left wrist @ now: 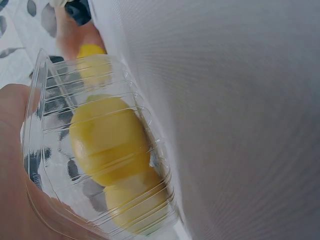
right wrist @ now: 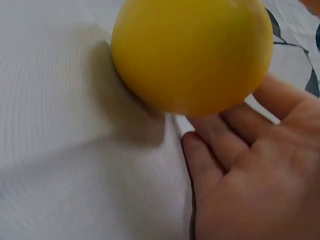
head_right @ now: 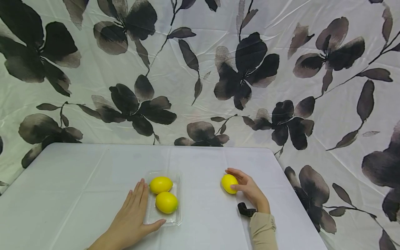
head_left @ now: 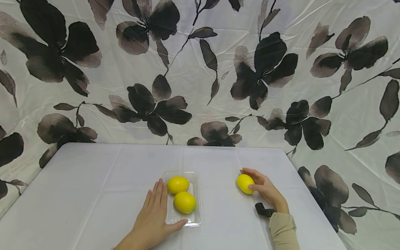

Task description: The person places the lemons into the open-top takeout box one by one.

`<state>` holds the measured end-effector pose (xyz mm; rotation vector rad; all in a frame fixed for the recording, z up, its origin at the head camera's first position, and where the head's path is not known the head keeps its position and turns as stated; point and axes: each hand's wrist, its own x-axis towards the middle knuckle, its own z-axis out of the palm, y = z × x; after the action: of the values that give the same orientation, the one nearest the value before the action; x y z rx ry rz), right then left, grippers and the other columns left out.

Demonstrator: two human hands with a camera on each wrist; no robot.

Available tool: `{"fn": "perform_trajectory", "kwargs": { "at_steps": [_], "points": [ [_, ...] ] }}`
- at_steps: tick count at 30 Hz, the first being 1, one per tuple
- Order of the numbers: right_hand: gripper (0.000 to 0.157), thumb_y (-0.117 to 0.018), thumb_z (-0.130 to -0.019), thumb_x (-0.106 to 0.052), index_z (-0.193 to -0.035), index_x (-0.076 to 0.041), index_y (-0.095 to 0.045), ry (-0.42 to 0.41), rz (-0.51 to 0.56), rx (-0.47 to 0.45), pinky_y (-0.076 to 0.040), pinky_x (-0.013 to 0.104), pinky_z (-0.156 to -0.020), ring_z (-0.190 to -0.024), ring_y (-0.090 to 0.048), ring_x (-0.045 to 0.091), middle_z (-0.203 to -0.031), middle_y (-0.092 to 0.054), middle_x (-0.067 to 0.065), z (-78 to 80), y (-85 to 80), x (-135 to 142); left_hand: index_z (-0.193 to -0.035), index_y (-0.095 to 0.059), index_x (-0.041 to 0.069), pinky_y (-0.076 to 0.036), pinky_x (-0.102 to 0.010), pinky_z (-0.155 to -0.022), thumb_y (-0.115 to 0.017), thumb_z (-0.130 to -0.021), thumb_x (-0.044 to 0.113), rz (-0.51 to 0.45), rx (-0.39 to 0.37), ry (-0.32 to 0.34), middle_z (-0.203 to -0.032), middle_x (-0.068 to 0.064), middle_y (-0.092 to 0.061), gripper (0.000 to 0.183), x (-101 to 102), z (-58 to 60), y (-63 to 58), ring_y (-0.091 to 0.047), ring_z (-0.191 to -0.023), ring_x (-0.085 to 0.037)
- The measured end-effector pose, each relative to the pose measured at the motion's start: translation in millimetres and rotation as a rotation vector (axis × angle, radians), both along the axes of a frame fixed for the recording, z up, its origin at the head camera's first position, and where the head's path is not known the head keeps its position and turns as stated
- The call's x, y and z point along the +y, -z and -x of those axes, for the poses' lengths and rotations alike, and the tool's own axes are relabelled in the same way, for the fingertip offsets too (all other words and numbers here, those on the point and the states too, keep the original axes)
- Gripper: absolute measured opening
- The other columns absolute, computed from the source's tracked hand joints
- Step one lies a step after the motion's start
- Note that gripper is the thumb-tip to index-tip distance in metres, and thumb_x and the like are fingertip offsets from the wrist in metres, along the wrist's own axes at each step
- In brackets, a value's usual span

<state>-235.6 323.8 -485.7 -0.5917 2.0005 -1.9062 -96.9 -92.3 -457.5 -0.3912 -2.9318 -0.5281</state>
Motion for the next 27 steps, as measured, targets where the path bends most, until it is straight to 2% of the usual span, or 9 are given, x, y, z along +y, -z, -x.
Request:
{"fn": "perform_trajectory", "kwargs": {
  "at_steps": [4,9,19,27],
  "points": [
    [0.075,-0.069,-0.085,0.003,-0.151,0.001,-0.034,-0.024,-0.045,-0.028,-0.032,0.016,-0.109,-0.140,-0.038,0.012,-0.156,-0.034,0.020,-0.2,0.2,-0.3,-0.152,-0.017,-0.012,-0.014,-0.053,-0.120,-0.050,-0.078,0.085,-0.001,0.012,0.000,-0.162,-0.027,-0.005,0.126,0.2,-0.6,0.3,-0.011,-0.150,-0.039],
    [0.078,-0.075,-0.081,-0.001,-0.151,-0.008,-0.040,-0.004,-0.140,-0.051,-0.034,0.016,-0.106,-0.135,-0.041,0.012,-0.155,-0.040,0.013,-0.8,-0.4,-3.3,-0.152,-0.018,-0.012,-0.015,-0.053,-0.120,-0.048,-0.078,0.086,0.014,0.010,-0.002,-0.162,-0.027,-0.007,0.126,0.1,-0.5,0.4,-0.011,-0.150,-0.039],
    [0.074,-0.075,-0.082,-0.003,-0.149,-0.006,-0.043,0.040,-0.198,-0.014,-0.036,0.016,-0.104,-0.131,-0.046,0.011,-0.150,-0.046,0.014,-2.5,0.4,-6.3,-0.153,-0.018,-0.011,-0.004,-0.048,-0.122,-0.047,-0.078,0.086,0.017,0.023,-0.004,-0.162,-0.026,-0.005,0.126,-1.3,-1.5,4.2,-0.007,-0.150,-0.038],
    [0.066,-0.077,-0.083,-0.004,-0.144,-0.005,-0.051,0.119,-0.227,0.037,-0.040,0.017,-0.102,-0.125,-0.053,0.012,-0.143,-0.054,0.016,-3.9,2.3,-8.9,-0.153,-0.019,-0.011,-0.006,-0.049,-0.122,-0.049,-0.077,0.086,0.009,0.014,-0.009,-0.163,-0.026,-0.005,0.127,-1.4,-2.3,4.9,-0.006,-0.150,-0.038]
  ]
}}
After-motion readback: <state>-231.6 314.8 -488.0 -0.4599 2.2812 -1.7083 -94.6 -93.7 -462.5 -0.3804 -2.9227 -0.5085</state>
